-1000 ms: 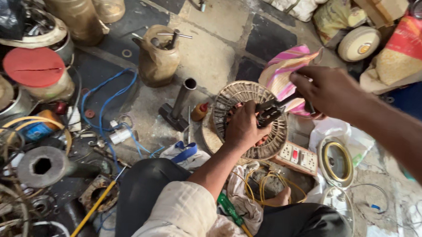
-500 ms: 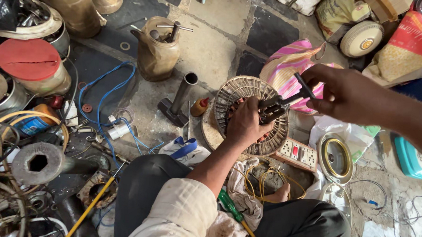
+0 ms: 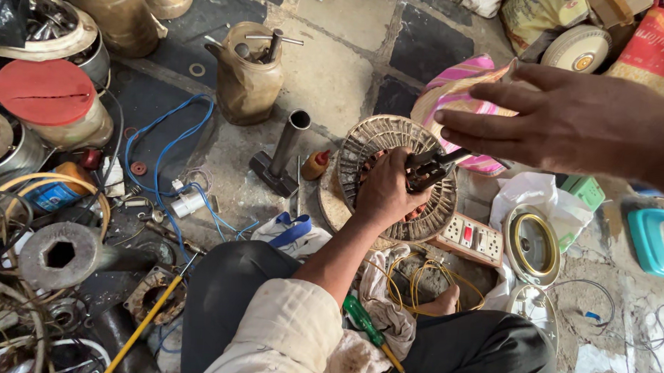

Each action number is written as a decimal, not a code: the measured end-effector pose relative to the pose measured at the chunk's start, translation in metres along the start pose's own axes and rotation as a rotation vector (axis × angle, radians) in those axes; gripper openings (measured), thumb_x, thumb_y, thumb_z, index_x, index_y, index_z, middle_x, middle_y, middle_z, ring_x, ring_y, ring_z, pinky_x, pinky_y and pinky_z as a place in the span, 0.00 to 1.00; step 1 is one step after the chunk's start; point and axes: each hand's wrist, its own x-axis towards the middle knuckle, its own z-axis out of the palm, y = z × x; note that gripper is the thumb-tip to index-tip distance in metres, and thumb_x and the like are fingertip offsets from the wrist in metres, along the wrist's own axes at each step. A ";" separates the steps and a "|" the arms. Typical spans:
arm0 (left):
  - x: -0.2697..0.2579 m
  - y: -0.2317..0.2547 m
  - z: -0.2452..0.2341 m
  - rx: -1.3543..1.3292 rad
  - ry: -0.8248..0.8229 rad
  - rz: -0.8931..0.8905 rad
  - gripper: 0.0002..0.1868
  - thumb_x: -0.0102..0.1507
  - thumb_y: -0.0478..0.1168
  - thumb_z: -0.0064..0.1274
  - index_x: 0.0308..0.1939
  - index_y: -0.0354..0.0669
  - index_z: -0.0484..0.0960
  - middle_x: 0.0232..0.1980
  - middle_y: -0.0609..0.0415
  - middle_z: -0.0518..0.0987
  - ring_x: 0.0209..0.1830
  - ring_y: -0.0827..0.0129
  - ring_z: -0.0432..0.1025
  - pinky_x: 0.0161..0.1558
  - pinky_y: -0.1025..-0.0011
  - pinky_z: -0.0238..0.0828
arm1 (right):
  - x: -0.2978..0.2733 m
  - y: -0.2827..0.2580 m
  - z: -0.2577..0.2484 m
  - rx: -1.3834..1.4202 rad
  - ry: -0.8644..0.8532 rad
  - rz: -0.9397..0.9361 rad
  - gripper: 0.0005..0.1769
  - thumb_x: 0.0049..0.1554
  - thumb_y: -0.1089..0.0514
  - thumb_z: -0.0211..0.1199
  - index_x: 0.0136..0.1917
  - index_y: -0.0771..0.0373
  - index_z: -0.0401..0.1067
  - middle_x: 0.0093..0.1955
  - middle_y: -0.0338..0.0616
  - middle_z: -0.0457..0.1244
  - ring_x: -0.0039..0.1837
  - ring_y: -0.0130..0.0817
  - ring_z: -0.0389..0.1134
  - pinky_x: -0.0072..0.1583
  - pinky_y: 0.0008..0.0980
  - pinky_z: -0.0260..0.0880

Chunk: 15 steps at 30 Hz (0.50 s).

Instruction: The person works on a fan motor core, using a mallet to tap parts and then a specialized puller tool to extract components from the shaft while sitting on the floor.

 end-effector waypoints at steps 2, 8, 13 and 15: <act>0.000 -0.001 -0.002 -0.014 0.001 0.026 0.33 0.56 0.47 0.69 0.56 0.38 0.68 0.46 0.43 0.77 0.47 0.50 0.77 0.49 0.55 0.77 | 0.007 0.010 0.003 -0.043 -0.087 -0.120 0.36 0.47 0.55 0.60 0.70 0.55 0.68 0.75 0.36 0.61 0.70 0.41 0.65 0.69 0.46 0.68; 0.000 -0.001 -0.005 -0.020 -0.036 0.012 0.33 0.55 0.48 0.69 0.55 0.39 0.68 0.46 0.44 0.76 0.47 0.53 0.76 0.48 0.58 0.77 | 0.027 0.020 0.001 -0.219 -0.364 -0.355 0.17 0.54 0.56 0.63 0.55 0.63 0.71 0.51 0.37 0.64 0.53 0.36 0.68 0.46 0.34 0.76; -0.001 0.002 -0.004 -0.030 -0.031 0.030 0.31 0.56 0.48 0.69 0.54 0.41 0.68 0.46 0.46 0.77 0.46 0.54 0.77 0.48 0.59 0.77 | 0.026 0.021 0.005 -0.107 -0.423 -0.305 0.16 0.55 0.45 0.63 0.43 0.59 0.68 0.44 0.36 0.62 0.50 0.36 0.68 0.45 0.36 0.75; -0.003 0.002 -0.004 -0.025 0.002 0.092 0.30 0.57 0.48 0.68 0.54 0.42 0.68 0.46 0.48 0.77 0.47 0.55 0.77 0.50 0.59 0.77 | 0.026 0.019 0.005 -0.046 -0.422 -0.262 0.21 0.54 0.39 0.63 0.43 0.57 0.67 0.42 0.35 0.61 0.48 0.34 0.68 0.46 0.37 0.75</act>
